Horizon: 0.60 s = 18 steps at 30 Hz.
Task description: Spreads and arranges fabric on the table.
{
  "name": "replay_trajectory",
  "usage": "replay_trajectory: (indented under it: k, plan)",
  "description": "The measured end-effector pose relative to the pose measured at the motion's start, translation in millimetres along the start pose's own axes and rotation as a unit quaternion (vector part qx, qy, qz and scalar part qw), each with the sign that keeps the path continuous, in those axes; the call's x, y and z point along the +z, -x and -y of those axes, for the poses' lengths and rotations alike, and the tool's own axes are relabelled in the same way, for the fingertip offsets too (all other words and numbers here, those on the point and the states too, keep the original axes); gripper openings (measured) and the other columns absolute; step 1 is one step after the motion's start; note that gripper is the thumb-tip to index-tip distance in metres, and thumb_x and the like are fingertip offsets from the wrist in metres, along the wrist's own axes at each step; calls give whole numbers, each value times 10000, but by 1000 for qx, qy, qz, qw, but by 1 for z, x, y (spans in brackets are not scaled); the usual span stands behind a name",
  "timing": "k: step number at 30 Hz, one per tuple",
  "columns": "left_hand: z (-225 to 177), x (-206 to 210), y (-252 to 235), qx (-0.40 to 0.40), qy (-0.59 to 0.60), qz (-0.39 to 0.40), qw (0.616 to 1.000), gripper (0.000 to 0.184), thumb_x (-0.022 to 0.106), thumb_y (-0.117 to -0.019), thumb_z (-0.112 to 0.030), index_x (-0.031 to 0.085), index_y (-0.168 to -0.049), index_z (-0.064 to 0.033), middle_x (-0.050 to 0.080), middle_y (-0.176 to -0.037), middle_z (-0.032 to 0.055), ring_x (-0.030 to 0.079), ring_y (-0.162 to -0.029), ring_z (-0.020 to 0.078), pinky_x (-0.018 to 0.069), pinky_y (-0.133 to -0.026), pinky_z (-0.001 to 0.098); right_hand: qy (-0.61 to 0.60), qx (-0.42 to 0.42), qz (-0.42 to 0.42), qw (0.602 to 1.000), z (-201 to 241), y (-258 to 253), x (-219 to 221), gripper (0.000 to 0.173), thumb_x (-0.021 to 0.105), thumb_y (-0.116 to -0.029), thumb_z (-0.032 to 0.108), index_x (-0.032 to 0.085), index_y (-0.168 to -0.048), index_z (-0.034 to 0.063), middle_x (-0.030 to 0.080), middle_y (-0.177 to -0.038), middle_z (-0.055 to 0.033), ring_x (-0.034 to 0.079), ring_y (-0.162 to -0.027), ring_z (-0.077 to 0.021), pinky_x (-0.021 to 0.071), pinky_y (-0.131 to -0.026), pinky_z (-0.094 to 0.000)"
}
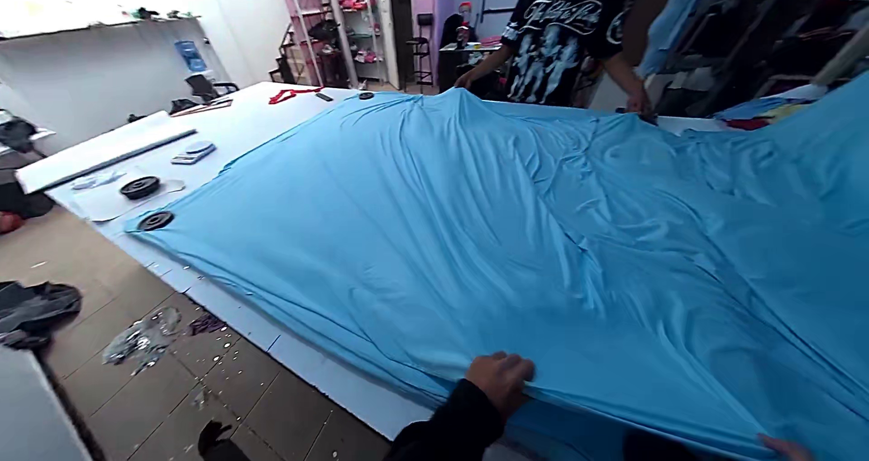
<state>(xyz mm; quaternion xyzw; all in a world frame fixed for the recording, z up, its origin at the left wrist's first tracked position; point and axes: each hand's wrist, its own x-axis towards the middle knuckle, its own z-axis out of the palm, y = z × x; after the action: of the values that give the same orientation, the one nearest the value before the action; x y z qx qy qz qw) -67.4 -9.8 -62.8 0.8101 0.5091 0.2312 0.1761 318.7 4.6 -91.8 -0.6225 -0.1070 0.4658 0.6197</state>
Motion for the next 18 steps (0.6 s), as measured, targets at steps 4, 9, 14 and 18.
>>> replay_trajectory:
  k: [4,9,14,18]
  plan:
    - [69,-19,25,-143,-94,82,982,372,661,-980,-355,697,-1256,-109,698,-1279,141,652,-1211,333,493,-1052,541,-173,-63,35,982,31,27,-19,258,419,-1025,220,462,-1264,133,613,-1160,-58,644,-1078,-166,580,-898,-424]
    - [126,-40,42,-254,-174,137,942,503,667,-935,-555,666,-1310,-219,594,-1384,115,551,-1274,341,420,-1065,560,-176,-66,3,982,50,59,-5,224,488,-1036,268,512,-1242,181,649,-1156,-22,668,-1096,-139,590,-911,-408]
    - [151,-54,54,-208,-184,175,945,354,475,-1089,-355,685,-1257,-125,647,-1315,110,579,-1272,304,412,-1108,516,-179,-77,-29,980,48,64,-1,262,526,-1033,297,516,-1274,193,646,-1204,-2,656,-1145,-137,582,-932,-404]
    - [160,-60,63,-155,-149,109,971,292,487,-1091,-195,678,-1219,-15,718,-1185,176,656,-1186,347,424,-1118,541,-191,-91,-31,977,45,42,-27,252,530,-1003,253,500,-1240,171,614,-1145,-10,636,-1080,-147,558,-926,-412]
